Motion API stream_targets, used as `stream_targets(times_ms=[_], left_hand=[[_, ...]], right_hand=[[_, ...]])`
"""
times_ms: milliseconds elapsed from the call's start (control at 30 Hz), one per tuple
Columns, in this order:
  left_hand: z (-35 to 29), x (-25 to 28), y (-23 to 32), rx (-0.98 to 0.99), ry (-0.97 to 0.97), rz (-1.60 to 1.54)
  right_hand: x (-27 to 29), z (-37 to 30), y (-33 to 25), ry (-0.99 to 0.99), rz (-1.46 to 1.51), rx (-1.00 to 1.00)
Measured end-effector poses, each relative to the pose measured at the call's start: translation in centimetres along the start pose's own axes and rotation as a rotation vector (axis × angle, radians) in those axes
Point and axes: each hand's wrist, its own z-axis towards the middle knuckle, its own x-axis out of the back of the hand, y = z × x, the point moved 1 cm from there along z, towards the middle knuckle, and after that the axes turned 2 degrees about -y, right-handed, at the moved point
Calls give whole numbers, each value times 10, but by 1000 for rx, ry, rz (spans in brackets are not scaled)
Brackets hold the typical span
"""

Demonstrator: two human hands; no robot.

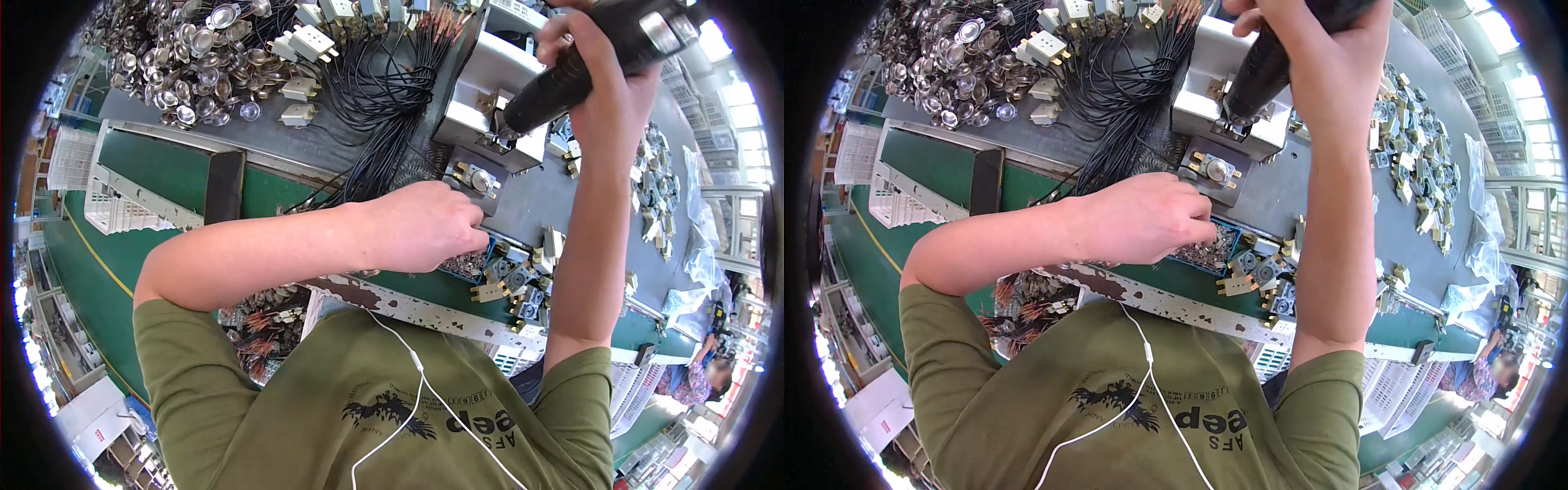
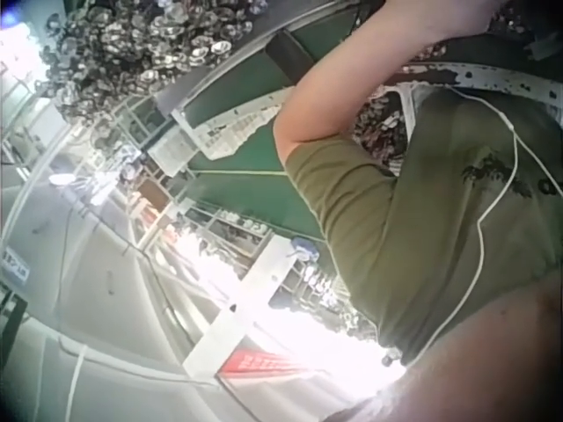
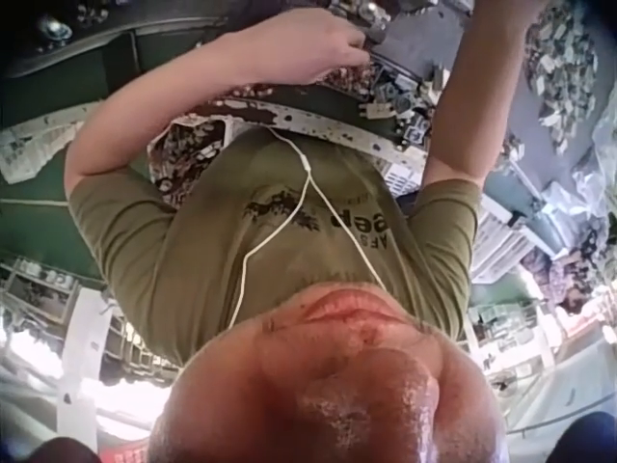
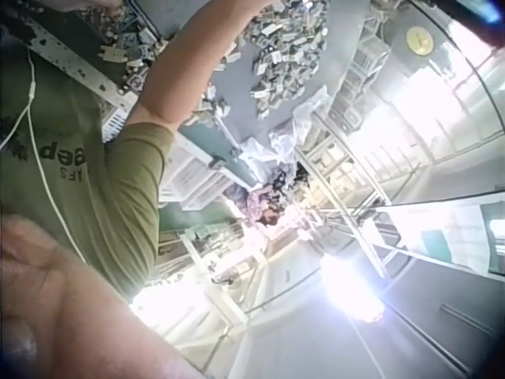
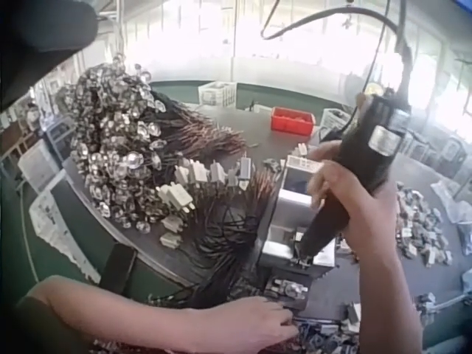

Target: The person is at a workbench assembling small electronic components, connecting wires, and using an electric screwdriver to secure parts.

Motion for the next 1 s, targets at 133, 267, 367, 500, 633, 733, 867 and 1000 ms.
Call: stream_targets(times_ms=[133,267,367,500,633,733,867,1000], left_hand=[[1,12,-7,82,45,39],[3,34,-35,138,284,171],[7,20,-46,206,246,149],[11,7,-45,192,228,255],[6,1,-46,169,249,257],[6,2,-51,112,316,213],[6,4,-63,79,266,132],[6,8,-64,43,285,92]], right_hand=[[-22,-18,-2,286,-163,25],[-27,-41,-19,273,-264,87],[-23,-51,-31,290,-279,40],[-17,-62,-35,324,-267,26],[-22,-72,-37,272,-310,-9],[-8,-67,-8,238,-179,155],[-14,-66,0,249,-208,34],[-28,-67,-3,322,-32,49]])
